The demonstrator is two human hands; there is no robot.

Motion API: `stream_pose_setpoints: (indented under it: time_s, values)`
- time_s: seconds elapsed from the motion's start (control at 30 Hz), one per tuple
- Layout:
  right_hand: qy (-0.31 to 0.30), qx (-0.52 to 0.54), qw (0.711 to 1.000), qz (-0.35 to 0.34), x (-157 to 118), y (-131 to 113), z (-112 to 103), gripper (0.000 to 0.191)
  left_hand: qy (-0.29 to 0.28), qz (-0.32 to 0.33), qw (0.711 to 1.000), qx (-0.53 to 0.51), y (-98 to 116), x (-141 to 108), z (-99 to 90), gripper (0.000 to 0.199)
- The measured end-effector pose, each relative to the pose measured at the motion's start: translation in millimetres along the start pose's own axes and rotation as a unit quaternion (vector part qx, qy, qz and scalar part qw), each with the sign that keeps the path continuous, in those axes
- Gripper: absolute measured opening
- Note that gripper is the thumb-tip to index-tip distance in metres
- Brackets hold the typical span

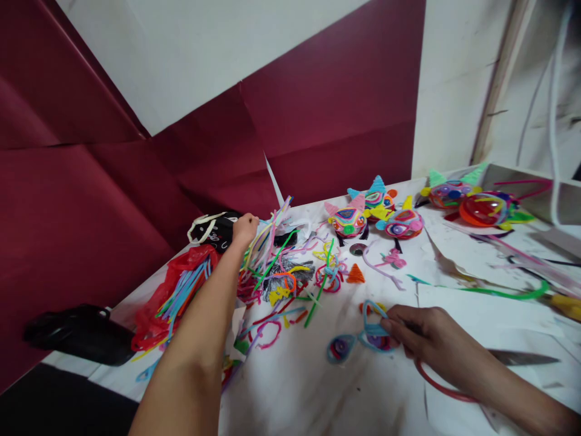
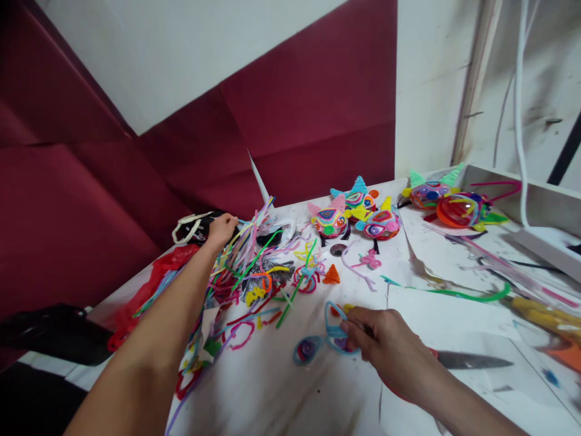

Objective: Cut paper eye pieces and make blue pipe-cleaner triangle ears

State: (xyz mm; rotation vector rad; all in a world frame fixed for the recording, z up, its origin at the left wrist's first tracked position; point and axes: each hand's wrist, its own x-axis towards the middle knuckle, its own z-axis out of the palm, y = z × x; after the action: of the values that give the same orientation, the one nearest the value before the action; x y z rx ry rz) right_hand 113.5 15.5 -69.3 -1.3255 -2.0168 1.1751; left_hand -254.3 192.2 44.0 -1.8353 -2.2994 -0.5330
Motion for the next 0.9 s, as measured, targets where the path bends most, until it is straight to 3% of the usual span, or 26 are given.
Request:
stream_pose_setpoints:
  time_s: [0.17,0.3,0.43,0.6,0.7,0.8,0.9]
  values:
    - [0.005,0.0,1.0,-0.008,-0.9,-0.6,-1.2,0.038,-0.108,0.053,0.983,0.137,11.9,1.0,-13.8,0.027]
    - [0.01,0.004,1.0,-0.02,-2.7,-2.8,-3.3,0.037,-0.227,0.051,0.946,0.225,11.6,-15.1,-6.2,0.028]
    - [0.014,0.0,1.0,-0.02,-4.2,-6.2,-3.7,0.036,-0.287,0.057,0.912,0.286,7.2,-42.0,6.4,0.03]
    - [0.015,0.002,0.999,-0.029,-4.4,-7.3,-4.5,0.036,-0.292,0.058,0.895,0.331,4.0,-66.1,12.1,0.028]
    - [0.019,-0.003,0.999,-0.025,-4.2,-7.9,-6.3,0.036,-0.276,0.035,0.895,0.348,2.6,-68.8,2.9,0.025]
    - [0.022,-0.004,0.999,-0.026,-4.7,-9.9,-8.2,0.037,-0.23,0.009,0.907,0.351,0.4,-63.0,-24.8,0.017]
    - [0.025,0.004,0.999,-0.036,-5.5,-11.8,-9.3,0.038,-0.153,-0.016,0.927,0.343,-2.9,-56.1,-68.9,0.02]
